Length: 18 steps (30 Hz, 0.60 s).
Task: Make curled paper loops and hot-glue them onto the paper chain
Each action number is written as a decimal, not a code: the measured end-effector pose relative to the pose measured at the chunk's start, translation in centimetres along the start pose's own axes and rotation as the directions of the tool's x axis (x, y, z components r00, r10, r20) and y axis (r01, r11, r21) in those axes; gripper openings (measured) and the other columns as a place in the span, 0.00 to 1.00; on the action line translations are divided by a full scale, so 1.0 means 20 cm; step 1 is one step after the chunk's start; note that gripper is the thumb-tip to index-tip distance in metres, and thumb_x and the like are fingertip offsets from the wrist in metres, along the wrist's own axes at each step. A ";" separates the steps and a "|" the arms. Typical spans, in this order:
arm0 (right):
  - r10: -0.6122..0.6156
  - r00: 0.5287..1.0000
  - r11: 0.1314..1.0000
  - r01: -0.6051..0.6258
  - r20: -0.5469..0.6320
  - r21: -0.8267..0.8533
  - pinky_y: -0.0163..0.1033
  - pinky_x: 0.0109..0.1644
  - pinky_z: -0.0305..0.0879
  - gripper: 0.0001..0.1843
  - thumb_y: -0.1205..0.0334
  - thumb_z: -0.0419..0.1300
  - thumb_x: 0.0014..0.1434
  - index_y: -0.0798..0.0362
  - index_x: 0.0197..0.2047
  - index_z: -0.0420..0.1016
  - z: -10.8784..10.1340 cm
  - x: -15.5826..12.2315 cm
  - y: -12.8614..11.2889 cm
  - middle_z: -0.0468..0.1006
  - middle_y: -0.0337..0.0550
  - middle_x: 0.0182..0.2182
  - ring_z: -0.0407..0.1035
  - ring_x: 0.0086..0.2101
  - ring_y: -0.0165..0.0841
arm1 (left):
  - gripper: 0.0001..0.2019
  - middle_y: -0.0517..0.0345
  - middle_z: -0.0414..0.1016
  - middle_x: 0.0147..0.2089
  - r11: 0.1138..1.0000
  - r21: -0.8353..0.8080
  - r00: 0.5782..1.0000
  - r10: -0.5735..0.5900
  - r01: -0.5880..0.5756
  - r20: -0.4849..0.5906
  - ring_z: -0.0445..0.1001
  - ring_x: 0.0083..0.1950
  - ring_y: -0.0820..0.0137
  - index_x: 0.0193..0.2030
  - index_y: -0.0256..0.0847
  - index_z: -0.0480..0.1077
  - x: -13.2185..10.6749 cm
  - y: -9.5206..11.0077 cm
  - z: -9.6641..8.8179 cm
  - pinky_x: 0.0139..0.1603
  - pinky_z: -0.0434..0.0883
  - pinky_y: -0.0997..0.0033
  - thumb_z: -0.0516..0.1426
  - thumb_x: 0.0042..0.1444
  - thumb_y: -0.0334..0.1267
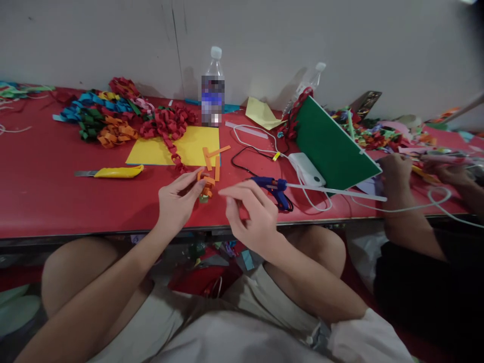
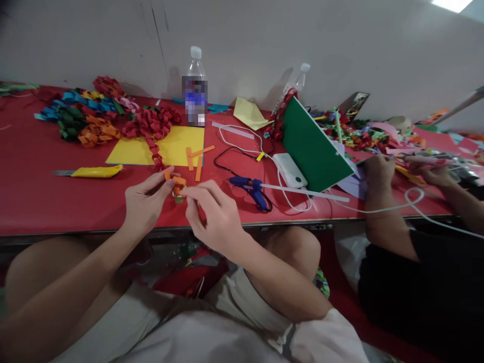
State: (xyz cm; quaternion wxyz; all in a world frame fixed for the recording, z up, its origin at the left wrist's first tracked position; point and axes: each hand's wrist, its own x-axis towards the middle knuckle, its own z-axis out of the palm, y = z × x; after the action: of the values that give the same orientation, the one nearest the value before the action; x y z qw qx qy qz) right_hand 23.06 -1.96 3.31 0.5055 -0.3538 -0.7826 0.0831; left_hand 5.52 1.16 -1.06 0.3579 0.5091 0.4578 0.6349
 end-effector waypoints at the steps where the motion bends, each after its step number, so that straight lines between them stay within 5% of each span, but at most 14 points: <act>1: 0.035 0.997 0.999 -0.034 0.065 -0.011 0.35 0.39 0.71 0.10 0.70 0.56 0.66 0.51 0.46 0.76 -0.04 -0.02 -0.03 0.79 0.42 0.34 0.73 0.33 0.29 | 0.18 0.52 0.82 0.52 1.000 -0.027 1.000 -0.012 0.012 -0.008 0.81 0.51 0.64 0.51 0.44 0.81 0.00 -0.01 0.00 0.55 0.80 0.63 0.68 0.54 0.47; 4: 0.277 0.951 0.958 -0.262 0.140 -0.114 0.32 0.30 0.66 0.08 0.67 0.56 0.66 0.51 0.45 0.76 -0.17 -0.13 -0.05 0.79 0.37 0.28 0.70 0.24 0.26 | 0.18 0.52 0.82 0.52 0.995 -0.086 0.998 -0.048 0.046 -0.026 0.81 0.52 0.65 0.51 0.44 0.81 0.02 -0.02 -0.01 0.59 0.78 0.62 0.68 0.54 0.45; 7: 0.524 0.838 0.810 -0.545 -0.149 -0.215 0.34 0.33 0.70 0.08 0.62 0.56 0.66 0.50 0.45 0.76 -0.30 -0.30 0.00 0.80 0.39 0.30 0.75 0.28 0.30 | 0.18 0.52 0.83 0.50 0.995 -0.099 0.999 -0.037 0.033 -0.036 0.82 0.50 0.65 0.51 0.44 0.81 0.03 -0.02 -0.02 0.58 0.79 0.63 0.69 0.54 0.45; 9: 0.577 0.729 0.707 -0.672 -0.369 -0.220 0.38 0.36 0.72 0.11 0.60 0.55 0.66 0.51 0.48 0.74 -0.40 -0.39 0.07 0.82 0.43 0.36 0.77 0.32 0.34 | 0.19 0.52 0.83 0.49 0.996 -0.093 0.999 -0.015 0.010 -0.045 0.82 0.49 0.66 0.51 0.43 0.81 0.04 -0.02 -0.03 0.56 0.79 0.64 0.69 0.54 0.45; 11: 0.583 0.669 0.645 -0.726 -0.460 -0.237 0.40 0.36 0.72 0.12 0.57 0.54 0.66 0.51 0.48 0.74 -0.48 -0.44 0.14 0.82 0.45 0.37 0.77 0.33 0.37 | 0.19 0.52 0.83 0.49 0.996 -0.086 0.999 -0.003 -0.002 -0.049 0.82 0.49 0.66 0.51 0.43 0.81 0.04 -0.02 -0.03 0.55 0.80 0.64 0.69 0.54 0.46; 15: 0.560 0.755 0.619 -0.655 -0.341 -0.433 0.47 0.42 0.70 0.15 0.52 0.57 0.64 0.52 0.47 0.74 -0.59 -0.44 0.29 0.80 0.51 0.41 0.75 0.38 0.41 | 0.20 0.51 0.83 0.50 0.997 -0.079 0.998 -0.012 0.007 -0.060 0.82 0.50 0.65 0.50 0.41 0.81 0.06 -0.02 -0.03 0.58 0.79 0.62 0.69 0.53 0.47; 18: 0.587 0.733 0.631 -0.680 -0.344 -0.374 0.47 0.40 0.71 0.20 0.46 0.59 0.61 0.54 0.47 0.72 -0.59 -0.41 0.40 0.79 0.54 0.41 0.73 0.38 0.41 | 0.20 0.51 0.83 0.50 0.997 -0.077 0.998 -0.024 0.020 -0.060 0.82 0.49 0.65 0.51 0.41 0.81 0.06 -0.02 -0.04 0.58 0.78 0.61 0.69 0.53 0.47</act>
State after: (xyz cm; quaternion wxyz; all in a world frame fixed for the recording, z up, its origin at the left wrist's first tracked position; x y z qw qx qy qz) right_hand 38.73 -4.04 -1.03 0.4122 -0.7258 -0.5502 0.0270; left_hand 4.52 2.30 -1.06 0.3701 0.4703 0.4494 0.6633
